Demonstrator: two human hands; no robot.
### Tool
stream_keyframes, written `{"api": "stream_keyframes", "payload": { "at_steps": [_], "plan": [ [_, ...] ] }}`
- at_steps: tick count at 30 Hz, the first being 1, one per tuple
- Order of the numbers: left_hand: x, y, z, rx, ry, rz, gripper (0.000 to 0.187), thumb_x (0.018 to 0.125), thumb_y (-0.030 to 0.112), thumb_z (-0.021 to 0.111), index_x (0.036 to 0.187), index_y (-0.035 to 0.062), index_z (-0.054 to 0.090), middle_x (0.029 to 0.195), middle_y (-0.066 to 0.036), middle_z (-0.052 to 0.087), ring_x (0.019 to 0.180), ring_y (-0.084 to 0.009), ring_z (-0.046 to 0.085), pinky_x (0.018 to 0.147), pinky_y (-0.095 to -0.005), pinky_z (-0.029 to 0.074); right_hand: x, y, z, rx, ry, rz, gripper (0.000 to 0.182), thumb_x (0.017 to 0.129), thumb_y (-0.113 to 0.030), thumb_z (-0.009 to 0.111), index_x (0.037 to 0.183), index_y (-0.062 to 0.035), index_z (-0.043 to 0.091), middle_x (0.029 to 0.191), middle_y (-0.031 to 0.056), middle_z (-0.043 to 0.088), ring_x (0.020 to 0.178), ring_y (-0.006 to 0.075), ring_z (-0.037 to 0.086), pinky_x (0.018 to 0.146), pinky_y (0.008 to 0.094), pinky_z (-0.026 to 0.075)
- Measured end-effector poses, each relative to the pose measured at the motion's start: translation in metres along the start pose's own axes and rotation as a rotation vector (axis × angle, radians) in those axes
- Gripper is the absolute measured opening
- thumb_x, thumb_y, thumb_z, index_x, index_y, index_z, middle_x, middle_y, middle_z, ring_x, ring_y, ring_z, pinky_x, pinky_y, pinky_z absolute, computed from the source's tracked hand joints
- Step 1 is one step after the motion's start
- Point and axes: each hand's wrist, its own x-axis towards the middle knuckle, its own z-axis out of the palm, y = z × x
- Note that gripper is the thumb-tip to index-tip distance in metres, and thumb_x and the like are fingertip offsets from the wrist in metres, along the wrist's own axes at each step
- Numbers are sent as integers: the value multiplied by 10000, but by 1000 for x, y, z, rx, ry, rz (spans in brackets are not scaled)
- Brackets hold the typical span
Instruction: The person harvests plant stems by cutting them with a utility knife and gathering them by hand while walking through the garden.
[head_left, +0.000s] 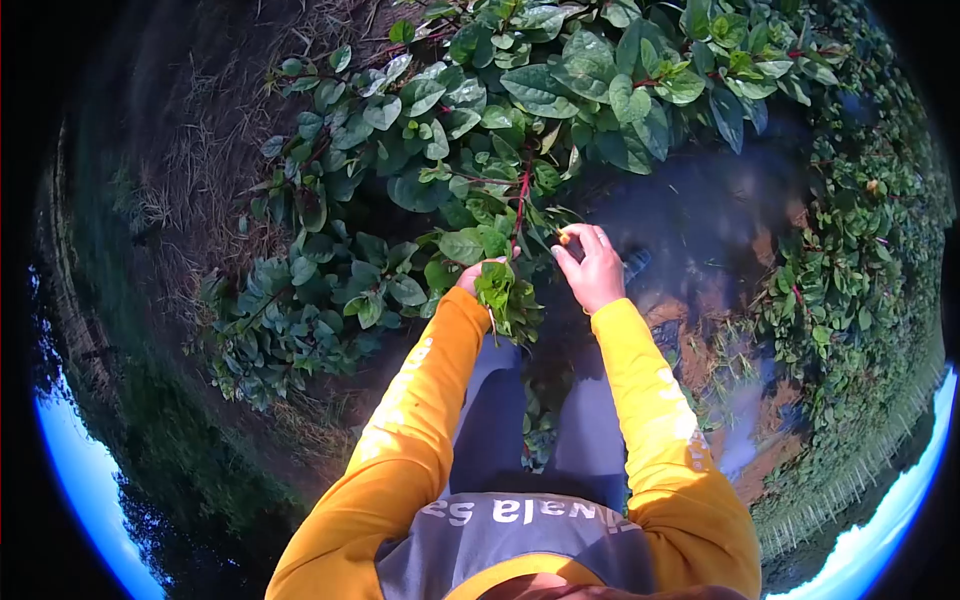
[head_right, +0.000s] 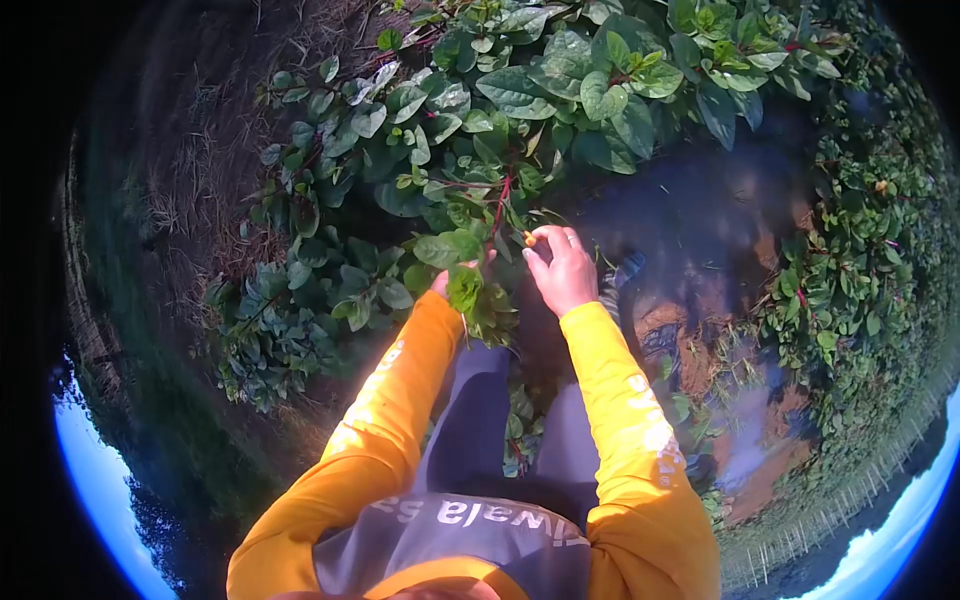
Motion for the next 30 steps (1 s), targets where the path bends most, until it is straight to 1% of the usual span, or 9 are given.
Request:
{"api": "stream_keyframes", "payload": {
  "at_steps": [4, 9, 14, 16, 18, 20, 22, 25, 30],
  "plan": [
    [-14, -17, 14, -88, -116, -16, 350, 895, 137, 503, 1228, 32, 486, 659, 21, 471, 581, -98, 472, 530, -246, 390, 87, 49, 18, -468, -281, 202, 365, 842, -254, 572, 1195, -182, 517, 1092, 134, 556, 993, 343, 561, 833, 422, 457],
    [-1, -48, 13, -142, -81, 99, 337, 882, 122, 525, 1209, 39, 517, 668, 11, 475, 596, -110, 471, 554, -248, 398, 151, 63, 69, -608, -570, 177, 297, 888, -218, 428, 1136, -152, 579, 1165, 125, 550, 1045, 331, 559, 856, 422, 471],
    [-20, -53, 56, -135, 61, 83, 362, 853, 148, 558, 1208, 85, 529, 667, -5, 492, 606, -158, 491, 627, -318, 442, 144, 92, 34, -798, -401, 342, 321, 894, -181, 384, 1141, -167, 588, 1170, 106, 559, 1053, 291, 569, 866, 415, 471],
    [-31, -66, 62, -134, -78, 59, 412, 839, 196, 564, 1236, 110, 496, 724, -21, 480, 728, -223, 514, 653, -393, 446, 126, 116, 4, -580, -333, 299, 317, 846, -231, 525, 1157, -189, 568, 1090, 111, 591, 1034, 310, 574, 836, 414, 471],
    [-38, -81, 68, -32, -204, 10, 487, 831, 204, 559, 1288, 92, 434, 722, -20, 452, 747, -192, 493, 794, -404, 458, 100, 123, -19, -242, -242, 272, 358, 796, -258, 639, 1124, -137, 568, 908, 91, 627, 903, 258, 621, 762, 350, 486],
    [-53, -107, 99, -110, -217, -95, 511, 830, 188, 552, 1308, 76, 410, 706, -23, 432, 757, -172, 511, 877, -431, 448, 65, 92, -51, 471, -361, 674, 371, 779, -261, 695, 1079, -82, 571, 787, 41, 609, 748, 160, 608, 692, 263, 477],
    [-60, -130, 120, -156, -317, -270, 529, 830, 166, 555, 1334, 112, 404, 741, -25, 541, 727, -171, 543, 952, -483, 407, 24, 80, -70, 620, -359, 651, 333, 783, -211, 711, 1036, -42, 576, 810, -2, 589, 697, 74, 551, 664, 198, 450],
    [-74, -156, 162, -172, -288, -352, 514, 794, 83, 585, 1288, 116, 445, 921, -69, 600, 865, -212, 598, 927, -569, 411, -22, 89, -84, 708, -208, 560, 267, 797, -98, 677, 1036, -31, 580, 848, -16, 593, 714, 59, 537, 669, 207, 443],
    [-58, -192, 172, -143, -328, -425, 366, 768, 36, 607, 1117, 76, 508, 953, -111, 597, 887, -287, 602, 884, -574, 448, -38, 101, -135, 844, -57, 643, 229, 808, -55, 660, 1022, -37, 583, 890, -7, 604, 801, 77, 560, 737, 233, 447]
  ]
}}
